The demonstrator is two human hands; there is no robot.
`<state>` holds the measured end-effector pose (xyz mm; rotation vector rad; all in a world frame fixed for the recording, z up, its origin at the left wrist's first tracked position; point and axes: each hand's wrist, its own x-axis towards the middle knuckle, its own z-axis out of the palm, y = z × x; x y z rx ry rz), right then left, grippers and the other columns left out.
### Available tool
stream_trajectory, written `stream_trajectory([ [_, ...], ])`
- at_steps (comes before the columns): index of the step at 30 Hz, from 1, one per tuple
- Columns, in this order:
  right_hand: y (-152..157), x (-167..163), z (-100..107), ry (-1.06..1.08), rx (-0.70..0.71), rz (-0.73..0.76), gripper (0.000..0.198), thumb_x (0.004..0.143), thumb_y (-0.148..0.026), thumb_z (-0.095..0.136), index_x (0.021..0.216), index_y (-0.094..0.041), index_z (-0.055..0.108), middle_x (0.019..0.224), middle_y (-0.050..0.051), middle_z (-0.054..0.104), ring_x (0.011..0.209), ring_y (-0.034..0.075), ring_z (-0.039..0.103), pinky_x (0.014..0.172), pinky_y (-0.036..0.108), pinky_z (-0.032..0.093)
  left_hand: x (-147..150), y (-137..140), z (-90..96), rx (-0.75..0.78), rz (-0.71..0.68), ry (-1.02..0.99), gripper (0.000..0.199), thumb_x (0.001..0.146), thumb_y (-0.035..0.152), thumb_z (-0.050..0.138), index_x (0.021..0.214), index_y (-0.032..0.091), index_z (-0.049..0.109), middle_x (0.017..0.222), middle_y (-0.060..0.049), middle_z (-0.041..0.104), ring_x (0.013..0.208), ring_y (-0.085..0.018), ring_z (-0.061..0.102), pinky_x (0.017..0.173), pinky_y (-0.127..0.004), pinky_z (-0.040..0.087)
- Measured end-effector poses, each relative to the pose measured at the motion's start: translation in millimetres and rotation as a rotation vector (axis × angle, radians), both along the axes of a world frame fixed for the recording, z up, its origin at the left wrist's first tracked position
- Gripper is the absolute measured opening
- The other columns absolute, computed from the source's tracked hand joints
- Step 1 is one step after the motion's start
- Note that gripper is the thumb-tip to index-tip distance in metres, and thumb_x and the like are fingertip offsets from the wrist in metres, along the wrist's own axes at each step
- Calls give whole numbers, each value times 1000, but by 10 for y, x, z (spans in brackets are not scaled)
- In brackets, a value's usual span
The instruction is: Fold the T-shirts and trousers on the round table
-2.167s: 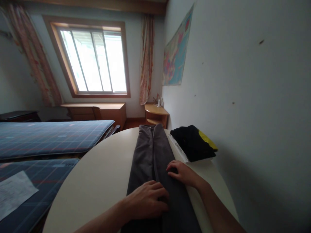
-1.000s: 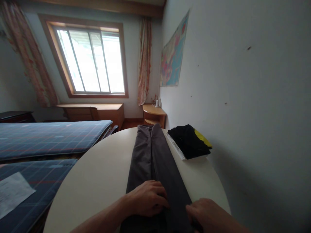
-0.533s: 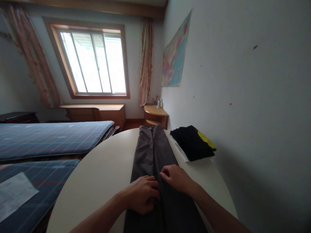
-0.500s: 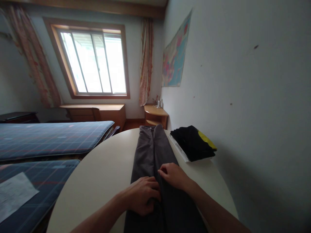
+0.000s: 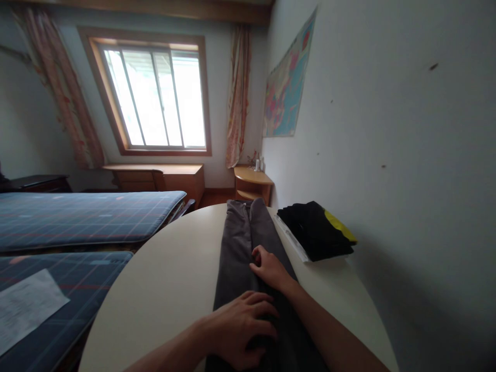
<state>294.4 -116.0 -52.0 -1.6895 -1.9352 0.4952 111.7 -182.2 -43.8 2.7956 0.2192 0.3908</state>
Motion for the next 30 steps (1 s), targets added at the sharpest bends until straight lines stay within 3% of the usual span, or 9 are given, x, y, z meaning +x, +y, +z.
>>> stream_trajectory([
  [2,-19,61,-36,12,54,124,48,82,-24,63,129,-20,54,94,3,69,82,16,64,77,27,47,1,-19,-4,-23,7,33,63,75,34,70,135,28,52,153,-8,39,141,-36,33,116,-57,24],
  [5,-38,124,-78,-97,107,226,53,88,-32,61,140,-27,50,129,9,61,117,23,56,101,39,40,-11,-25,-25,-77,0,115,78,81,44,65,151,29,34,162,-12,21,145,-43,24,113,-69,17],
  [7,-41,155,-88,-186,73,268,49,92,-40,56,140,-29,52,144,10,51,134,29,42,111,49,30,-16,-19,-45,-109,0,124,88,82,48,63,156,27,21,162,-14,20,145,-43,23,113,-68,18],
  [9,-37,185,-81,-209,40,292,48,96,-43,49,142,-28,50,148,10,47,139,29,37,114,52,25,-9,-16,-54,-116,6,82,94,79,48,66,156,24,18,157,-14,31,143,-39,28,115,-62,22],
  [13,-15,262,-60,-78,76,351,49,98,-29,38,147,-24,44,144,8,53,134,22,44,114,44,31,40,-46,-28,-55,-12,-18,69,79,39,68,143,29,45,131,-7,58,128,-28,48,110,-43,35],
  [16,2,322,-71,-19,119,401,58,89,-14,41,146,-20,44,143,8,53,132,20,48,115,39,33,94,-88,-24,11,-57,-21,39,87,37,64,126,30,59,119,-3,64,111,-21,58,101,-36,40],
  [19,22,347,-82,-35,148,419,58,86,-10,42,143,-21,47,140,7,56,130,20,50,114,38,35,136,-114,-59,51,-104,-12,16,93,33,59,108,28,65,110,1,68,102,-17,61,95,-32,41],
  [24,103,301,-40,-144,181,352,45,89,-10,46,132,-22,57,124,6,66,114,21,59,103,36,42,148,-116,-66,61,-86,-43,8,95,29,57,99,26,62,106,3,70,99,-14,62,95,-31,39],
  [30,174,239,4,-244,249,280,34,95,-10,40,120,-19,61,111,8,68,109,21,58,100,34,43,137,-90,-18,52,-74,-54,5,89,23,59,94,24,62,104,2,71,100,-15,62,97,-31,40],
])
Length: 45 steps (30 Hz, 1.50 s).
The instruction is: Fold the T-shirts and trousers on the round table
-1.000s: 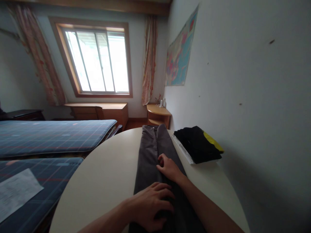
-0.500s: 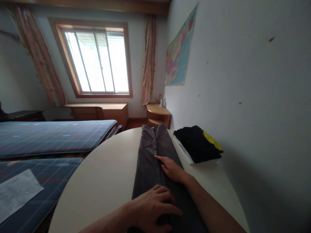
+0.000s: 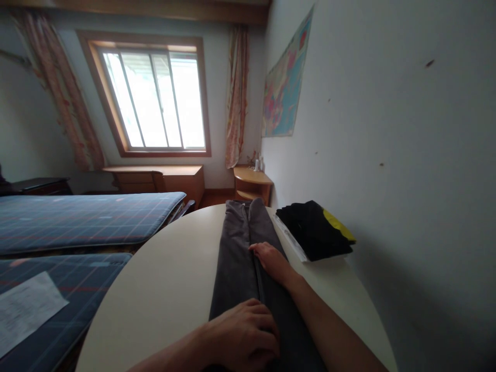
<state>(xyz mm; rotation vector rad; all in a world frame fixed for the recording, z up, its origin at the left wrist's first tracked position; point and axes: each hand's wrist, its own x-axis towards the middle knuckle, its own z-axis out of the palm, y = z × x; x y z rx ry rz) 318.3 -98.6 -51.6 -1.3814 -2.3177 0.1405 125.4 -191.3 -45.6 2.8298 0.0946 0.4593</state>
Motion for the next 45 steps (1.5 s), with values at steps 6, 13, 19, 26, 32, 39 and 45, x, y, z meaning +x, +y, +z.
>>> stream_trajectory([
  [6,-1,51,-87,-2,-87,-9,56,94,-21,45,149,-20,37,150,11,44,137,22,41,114,39,32,-53,7,27,-59,-41,88,34,89,35,63,122,29,61,135,-4,59,135,-28,45,116,-46,30],
  [13,-27,108,-152,-127,-324,-105,62,98,-51,37,154,-25,32,163,6,21,150,33,9,120,54,9,-40,-82,-112,44,-22,147,51,100,34,44,150,40,34,161,-5,28,147,-36,20,112,-66,27],
  [19,-41,138,-113,-94,-292,-86,58,98,-49,40,150,-23,39,159,9,30,148,32,19,119,52,17,-31,-63,-106,-24,-87,95,50,98,31,48,147,33,39,155,-5,39,142,-30,36,114,-52,34],
  [26,-612,-57,404,-131,-170,45,24,90,-32,60,110,-20,67,116,9,66,110,24,60,96,37,44,-444,533,41,-130,620,-200,19,88,14,47,96,22,63,95,-5,68,92,-20,63,86,-32,50],
  [32,-1241,-780,294,-300,-76,581,17,89,-42,66,94,-26,65,86,-2,70,78,16,66,66,26,44,-773,1033,-237,-158,939,-272,26,93,23,47,115,21,63,116,-7,67,112,-22,59,101,-38,45],
  [39,-1380,-1155,-141,-504,80,511,13,91,-28,61,82,-19,61,70,2,70,55,19,64,35,27,25,-741,1153,-367,-146,1001,-216,26,93,25,49,115,20,64,118,-8,68,113,-23,59,102,-38,43],
  [45,-1367,-1244,11,-509,-171,562,12,86,-13,59,76,-17,64,67,3,71,46,15,61,30,24,22,-747,1195,-376,-159,1026,-235,27,94,26,48,114,20,65,115,-7,69,111,-23,61,100,-38,44],
])
